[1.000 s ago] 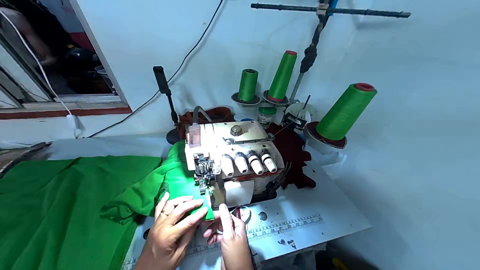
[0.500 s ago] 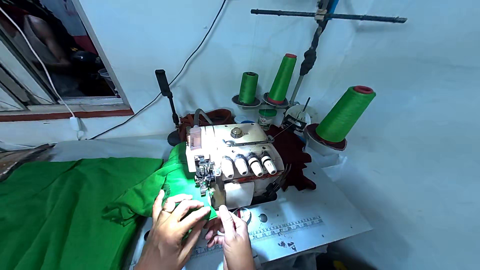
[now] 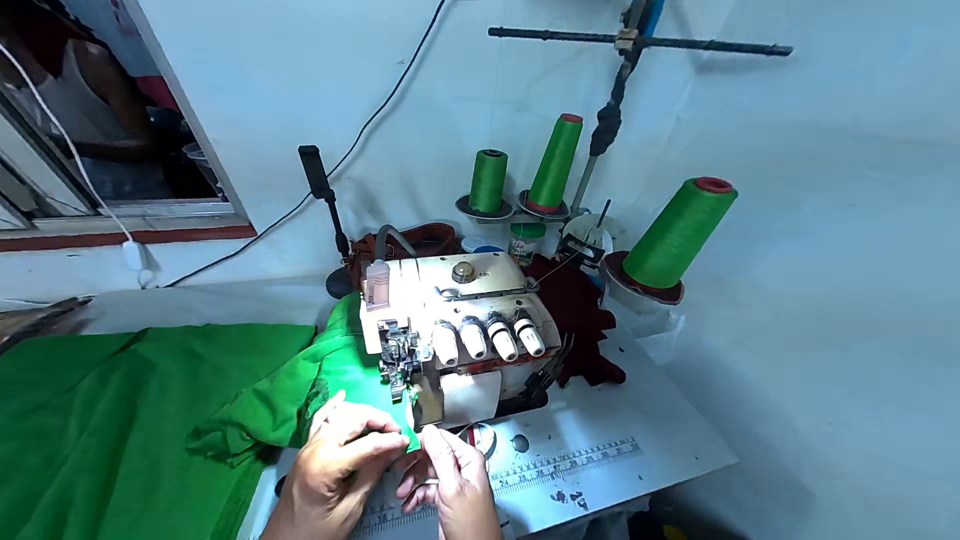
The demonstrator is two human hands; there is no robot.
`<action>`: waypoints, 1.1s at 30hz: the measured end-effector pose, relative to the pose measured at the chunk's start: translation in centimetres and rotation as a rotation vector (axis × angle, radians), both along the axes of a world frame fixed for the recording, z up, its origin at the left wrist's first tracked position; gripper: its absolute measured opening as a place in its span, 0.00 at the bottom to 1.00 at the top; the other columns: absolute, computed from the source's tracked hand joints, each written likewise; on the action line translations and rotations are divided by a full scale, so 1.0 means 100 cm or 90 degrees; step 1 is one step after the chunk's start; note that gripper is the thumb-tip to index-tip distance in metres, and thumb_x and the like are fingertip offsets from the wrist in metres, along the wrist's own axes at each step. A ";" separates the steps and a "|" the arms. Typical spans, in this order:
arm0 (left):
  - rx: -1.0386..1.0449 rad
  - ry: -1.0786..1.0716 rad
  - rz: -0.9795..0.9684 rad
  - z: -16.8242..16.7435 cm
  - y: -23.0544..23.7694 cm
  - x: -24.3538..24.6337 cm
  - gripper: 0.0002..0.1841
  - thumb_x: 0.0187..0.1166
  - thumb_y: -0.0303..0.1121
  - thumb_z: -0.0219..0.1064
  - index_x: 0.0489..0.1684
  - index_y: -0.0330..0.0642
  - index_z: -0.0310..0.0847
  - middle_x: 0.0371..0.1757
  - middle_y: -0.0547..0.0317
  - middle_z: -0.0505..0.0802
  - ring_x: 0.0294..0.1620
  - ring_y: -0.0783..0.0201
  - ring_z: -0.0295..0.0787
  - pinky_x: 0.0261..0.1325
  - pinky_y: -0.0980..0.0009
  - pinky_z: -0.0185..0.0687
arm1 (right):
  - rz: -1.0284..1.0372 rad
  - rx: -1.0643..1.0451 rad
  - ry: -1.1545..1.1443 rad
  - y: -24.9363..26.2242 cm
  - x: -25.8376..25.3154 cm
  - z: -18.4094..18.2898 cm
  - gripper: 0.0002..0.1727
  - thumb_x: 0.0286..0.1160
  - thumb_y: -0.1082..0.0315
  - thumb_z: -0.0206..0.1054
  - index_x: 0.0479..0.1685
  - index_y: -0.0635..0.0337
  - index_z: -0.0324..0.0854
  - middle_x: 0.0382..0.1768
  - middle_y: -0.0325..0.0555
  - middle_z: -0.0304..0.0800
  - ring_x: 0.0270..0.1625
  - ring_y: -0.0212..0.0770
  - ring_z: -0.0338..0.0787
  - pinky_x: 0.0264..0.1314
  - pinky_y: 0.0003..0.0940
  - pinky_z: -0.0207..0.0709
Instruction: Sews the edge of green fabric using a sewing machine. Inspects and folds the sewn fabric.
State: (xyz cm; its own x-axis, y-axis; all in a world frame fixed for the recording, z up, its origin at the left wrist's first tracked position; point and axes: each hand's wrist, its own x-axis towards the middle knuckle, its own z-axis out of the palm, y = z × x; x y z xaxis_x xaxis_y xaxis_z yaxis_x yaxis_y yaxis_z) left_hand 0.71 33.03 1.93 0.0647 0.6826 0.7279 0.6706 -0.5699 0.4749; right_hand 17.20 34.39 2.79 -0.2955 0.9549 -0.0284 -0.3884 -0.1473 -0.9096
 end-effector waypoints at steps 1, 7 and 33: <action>0.006 0.005 -0.007 -0.001 0.001 -0.001 0.08 0.82 0.42 0.67 0.39 0.60 0.94 0.43 0.72 0.93 0.56 0.74 0.88 0.86 0.48 0.61 | -0.001 -0.001 0.002 0.001 0.000 0.000 0.18 0.92 0.70 0.49 0.45 0.71 0.84 0.29 0.42 0.93 0.23 0.29 0.89 0.26 0.23 0.85; 0.030 0.049 -0.034 -0.004 0.001 -0.006 0.09 0.84 0.42 0.65 0.41 0.61 0.94 0.47 0.73 0.94 0.58 0.75 0.87 0.87 0.47 0.56 | 0.000 0.012 -0.039 0.006 0.000 0.000 0.11 0.84 0.74 0.62 0.35 0.68 0.87 0.24 0.40 0.91 0.22 0.26 0.87 0.25 0.20 0.83; -0.084 -0.060 0.144 0.002 0.022 -0.020 0.18 0.70 0.51 0.70 0.48 0.52 0.96 0.61 0.67 0.95 0.76 0.62 0.82 0.81 0.64 0.73 | -0.125 0.096 -0.227 0.025 -0.026 -0.006 0.19 0.77 0.71 0.66 0.14 0.56 0.73 0.13 0.32 0.72 0.15 0.23 0.73 0.22 0.19 0.71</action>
State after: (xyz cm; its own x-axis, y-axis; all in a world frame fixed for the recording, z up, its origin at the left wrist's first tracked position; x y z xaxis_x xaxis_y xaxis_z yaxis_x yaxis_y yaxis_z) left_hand -1.28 35.22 2.10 -0.1633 0.7612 0.6276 0.7235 -0.3401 0.6008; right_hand 14.55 36.89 2.17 -0.1056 0.9932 0.0481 -0.0531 0.0427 -0.9977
